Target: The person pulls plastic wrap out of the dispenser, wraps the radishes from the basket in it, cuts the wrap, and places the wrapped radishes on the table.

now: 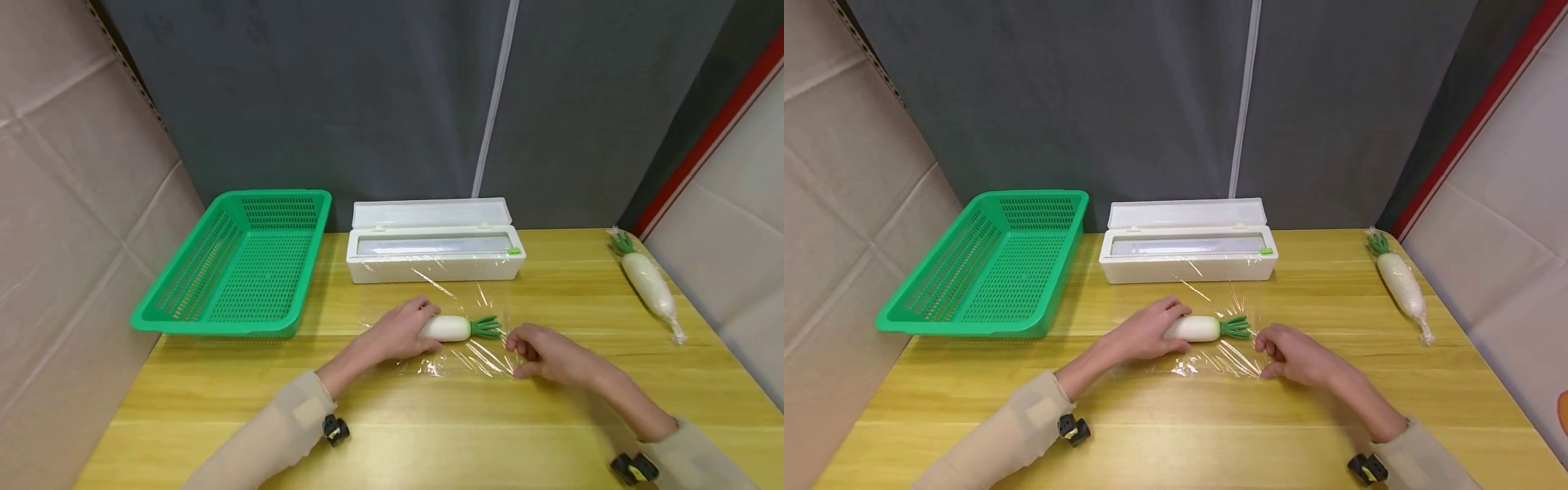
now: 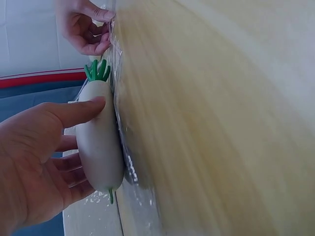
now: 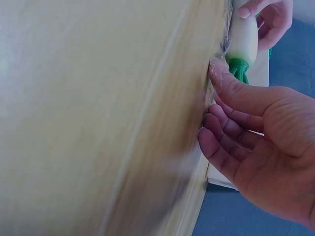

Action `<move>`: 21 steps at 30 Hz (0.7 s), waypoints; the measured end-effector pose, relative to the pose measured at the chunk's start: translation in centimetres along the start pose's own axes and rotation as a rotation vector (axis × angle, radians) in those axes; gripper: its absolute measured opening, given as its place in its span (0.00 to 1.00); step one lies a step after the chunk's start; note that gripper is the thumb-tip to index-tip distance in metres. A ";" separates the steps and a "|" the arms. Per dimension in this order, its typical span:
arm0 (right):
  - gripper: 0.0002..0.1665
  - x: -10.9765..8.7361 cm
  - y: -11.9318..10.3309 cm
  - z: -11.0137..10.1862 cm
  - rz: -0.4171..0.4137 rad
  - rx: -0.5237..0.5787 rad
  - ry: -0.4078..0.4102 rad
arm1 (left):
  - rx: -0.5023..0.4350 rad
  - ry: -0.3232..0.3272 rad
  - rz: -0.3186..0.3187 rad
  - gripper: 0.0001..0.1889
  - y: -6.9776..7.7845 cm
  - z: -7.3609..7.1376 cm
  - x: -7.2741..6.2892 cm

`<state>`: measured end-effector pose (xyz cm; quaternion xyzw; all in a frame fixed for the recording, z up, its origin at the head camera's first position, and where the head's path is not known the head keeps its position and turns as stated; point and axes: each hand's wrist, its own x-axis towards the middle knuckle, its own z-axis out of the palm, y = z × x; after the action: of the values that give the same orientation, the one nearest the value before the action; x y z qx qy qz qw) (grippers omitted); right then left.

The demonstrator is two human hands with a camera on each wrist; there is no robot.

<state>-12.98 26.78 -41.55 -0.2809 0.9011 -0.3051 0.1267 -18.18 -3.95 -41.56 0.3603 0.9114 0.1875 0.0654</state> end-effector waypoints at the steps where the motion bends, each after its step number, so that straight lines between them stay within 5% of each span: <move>1: 0.20 0.0 0.1 0.0 0.001 -0.004 -0.001 | 0.003 0.002 0.000 0.31 -0.1 0.0 0.0; 14: 0.19 -0.2 0.2 0.3 0.002 0.001 0.016 | 0.057 0.122 0.031 0.26 -1.3 0.2 0.3; 21: 0.19 -0.2 0.2 0.3 -0.017 -0.028 0.033 | 0.047 0.100 0.020 0.29 -1.5 -0.1 0.4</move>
<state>-12.83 26.86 -41.89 -0.2853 0.9048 -0.2982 0.1052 -19.41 -4.72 -42.09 0.3610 0.9141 0.1845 0.0095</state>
